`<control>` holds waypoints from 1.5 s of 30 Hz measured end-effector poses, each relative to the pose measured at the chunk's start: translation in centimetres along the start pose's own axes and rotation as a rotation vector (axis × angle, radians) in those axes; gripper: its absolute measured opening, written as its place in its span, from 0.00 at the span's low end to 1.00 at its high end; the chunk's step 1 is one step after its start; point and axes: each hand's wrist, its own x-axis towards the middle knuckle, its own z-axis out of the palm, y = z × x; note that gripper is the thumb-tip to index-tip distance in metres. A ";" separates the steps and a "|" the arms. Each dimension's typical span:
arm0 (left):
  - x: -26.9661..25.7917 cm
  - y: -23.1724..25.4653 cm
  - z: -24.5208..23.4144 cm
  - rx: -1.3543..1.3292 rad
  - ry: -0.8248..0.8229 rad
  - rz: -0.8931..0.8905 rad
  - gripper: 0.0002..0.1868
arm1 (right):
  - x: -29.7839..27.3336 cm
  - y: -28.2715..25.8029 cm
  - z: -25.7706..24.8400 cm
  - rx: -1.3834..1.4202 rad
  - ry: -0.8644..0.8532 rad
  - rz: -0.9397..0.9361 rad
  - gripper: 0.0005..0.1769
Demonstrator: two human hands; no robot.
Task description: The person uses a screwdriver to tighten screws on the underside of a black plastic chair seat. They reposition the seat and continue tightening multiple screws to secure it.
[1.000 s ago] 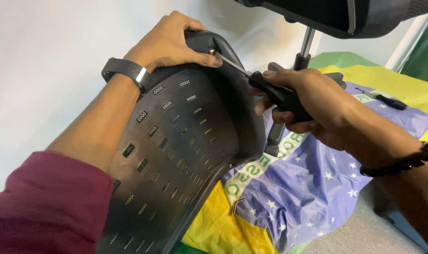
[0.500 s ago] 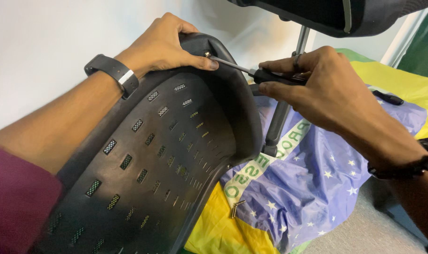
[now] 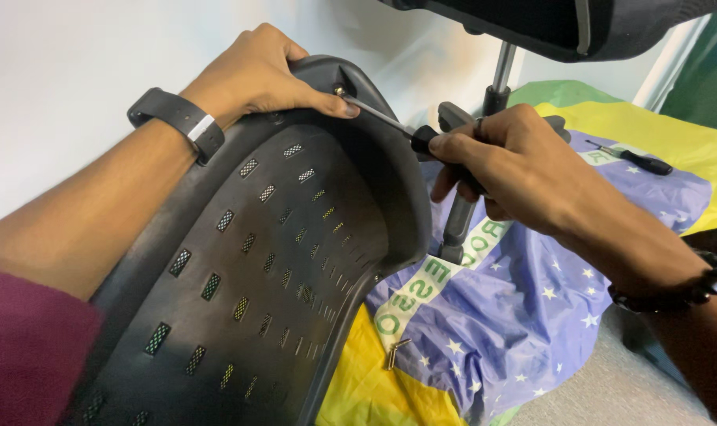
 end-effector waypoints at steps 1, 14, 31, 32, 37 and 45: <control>-0.1 -0.1 0.1 0.009 0.007 -0.005 0.33 | 0.0 -0.1 0.0 -0.014 0.004 -0.011 0.24; -0.4 -1.0 0.3 -0.052 0.030 0.021 0.30 | 0.6 0.5 0.1 -0.214 0.205 -0.271 0.26; -0.5 0.1 0.3 -0.038 0.031 -0.039 0.29 | 1.8 2.8 -1.1 -0.043 0.030 -0.130 0.19; -0.5 0.2 0.4 -0.031 0.034 -0.045 0.30 | 1.7 2.9 -1.1 -0.246 0.122 -0.128 0.22; -0.4 0.4 0.6 -0.026 0.030 -0.041 0.30 | 1.3 3.2 -0.8 -0.140 0.186 -0.524 0.25; -0.3 0.5 0.8 -0.053 0.039 -0.022 0.31 | 1.0 3.3 -1.3 0.461 -0.163 -0.139 0.23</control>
